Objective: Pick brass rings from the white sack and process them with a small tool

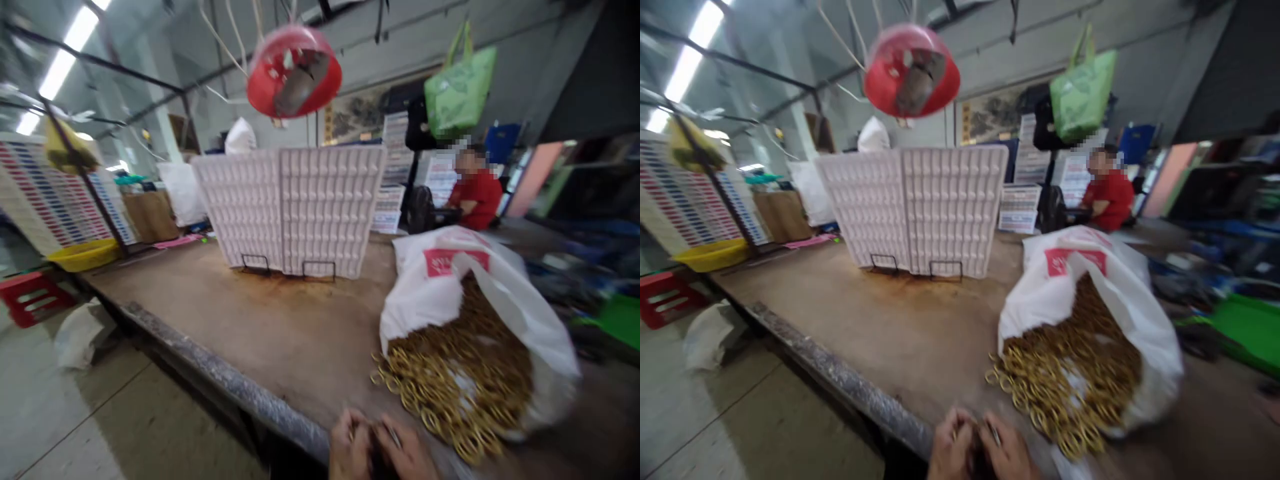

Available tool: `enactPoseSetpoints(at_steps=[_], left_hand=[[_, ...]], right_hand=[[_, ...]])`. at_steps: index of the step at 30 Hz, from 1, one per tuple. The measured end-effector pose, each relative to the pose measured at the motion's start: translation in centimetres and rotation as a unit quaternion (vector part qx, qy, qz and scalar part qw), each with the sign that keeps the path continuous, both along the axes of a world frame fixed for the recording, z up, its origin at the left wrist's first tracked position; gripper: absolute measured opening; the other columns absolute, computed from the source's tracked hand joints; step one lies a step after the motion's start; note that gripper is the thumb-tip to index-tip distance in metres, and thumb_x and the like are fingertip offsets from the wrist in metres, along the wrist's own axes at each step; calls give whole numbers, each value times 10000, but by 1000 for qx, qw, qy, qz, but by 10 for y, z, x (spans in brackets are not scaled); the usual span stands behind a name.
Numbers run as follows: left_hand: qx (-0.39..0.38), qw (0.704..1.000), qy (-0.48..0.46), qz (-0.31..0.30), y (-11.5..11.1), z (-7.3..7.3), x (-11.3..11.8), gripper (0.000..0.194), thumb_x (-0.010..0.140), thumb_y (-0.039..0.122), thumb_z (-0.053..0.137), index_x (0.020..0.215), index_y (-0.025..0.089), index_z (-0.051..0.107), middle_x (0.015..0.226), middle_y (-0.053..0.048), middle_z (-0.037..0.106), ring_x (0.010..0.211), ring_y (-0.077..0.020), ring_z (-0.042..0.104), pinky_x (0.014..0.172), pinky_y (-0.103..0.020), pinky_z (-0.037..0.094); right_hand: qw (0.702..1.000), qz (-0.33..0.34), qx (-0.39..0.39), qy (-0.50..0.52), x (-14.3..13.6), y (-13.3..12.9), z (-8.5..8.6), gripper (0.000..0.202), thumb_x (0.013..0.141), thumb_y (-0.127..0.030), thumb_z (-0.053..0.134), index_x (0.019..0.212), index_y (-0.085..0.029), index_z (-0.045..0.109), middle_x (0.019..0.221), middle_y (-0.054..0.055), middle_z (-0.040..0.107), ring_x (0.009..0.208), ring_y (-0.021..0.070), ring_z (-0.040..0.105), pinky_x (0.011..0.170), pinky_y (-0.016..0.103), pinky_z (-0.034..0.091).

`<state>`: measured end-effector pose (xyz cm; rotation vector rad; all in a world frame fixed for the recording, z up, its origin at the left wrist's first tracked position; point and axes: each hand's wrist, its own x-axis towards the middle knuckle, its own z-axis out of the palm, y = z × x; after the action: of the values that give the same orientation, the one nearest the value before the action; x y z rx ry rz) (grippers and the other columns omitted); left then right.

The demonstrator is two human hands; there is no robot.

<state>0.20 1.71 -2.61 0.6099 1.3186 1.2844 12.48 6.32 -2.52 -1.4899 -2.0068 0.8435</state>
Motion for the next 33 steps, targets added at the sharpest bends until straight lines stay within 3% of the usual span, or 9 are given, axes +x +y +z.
enactPoseSetpoints(at_steps=[2, 4, 10, 14, 20, 26, 33], left_hand=[[78, 992, 100, -11, -8, 12, 1, 249, 801, 410, 511, 743, 171, 549, 552, 25, 518, 517, -101, 476, 517, -221, 383], [111, 984, 137, -27, -13, 23, 0, 246, 818, 395, 478, 769, 163, 543, 581, 18, 530, 519, -91, 460, 526, -208, 378], [56, 991, 113, -44, -21, 31, -3, 251, 781, 415, 514, 799, 164, 510, 568, 40, 500, 452, -62, 406, 435, -169, 332], [42, 994, 87, -53, -23, 28, -4, 292, 752, 449, 541, 806, 164, 504, 559, 54, 478, 418, -50, 390, 384, -152, 307], [39, 994, 77, -73, -24, 23, -6, 309, 771, 472, 515, 852, 174, 502, 585, 58, 485, 417, -41, 395, 369, -137, 301], [31, 994, 46, -96, -24, 21, -5, 338, 773, 508, 493, 761, 170, 489, 579, 56, 467, 416, -40, 378, 366, -140, 276], [23, 994, -17, -104, -24, 23, -7, 321, 750, 487, 541, 752, 174, 471, 599, 57, 476, 426, -40, 376, 375, -148, 273]], right_hand=[[997, 15, -66, 38, -4, -5, 8, 291, 795, -436, 426, 677, -220, 581, 648, 18, 592, 655, 170, 566, 590, 273, 456], [985, 47, -119, 116, -8, -8, 16, 329, 807, -416, 373, 614, -192, 517, 562, -4, 526, 560, 125, 504, 559, 239, 417], [935, 37, -251, 247, -12, -17, 17, 364, 836, -465, 339, 608, -200, 442, 388, -89, 288, 333, 67, 255, 354, 204, 194], [936, 26, -226, 269, -11, -17, 12, 298, 807, -421, 411, 622, -191, 445, 407, -92, 328, 348, 54, 262, 370, 191, 197], [955, 21, -163, 247, -10, -13, 19, 227, 772, -338, 451, 620, -174, 484, 502, -64, 438, 448, 63, 353, 449, 189, 277], [968, 28, -116, 223, -11, -14, 23, 212, 759, -314, 457, 636, -159, 533, 564, -44, 474, 549, 86, 414, 530, 201, 329], [966, 47, -121, 224, -12, -14, 22, 213, 777, -308, 448, 666, -157, 549, 591, -32, 505, 580, 92, 446, 567, 205, 356]])
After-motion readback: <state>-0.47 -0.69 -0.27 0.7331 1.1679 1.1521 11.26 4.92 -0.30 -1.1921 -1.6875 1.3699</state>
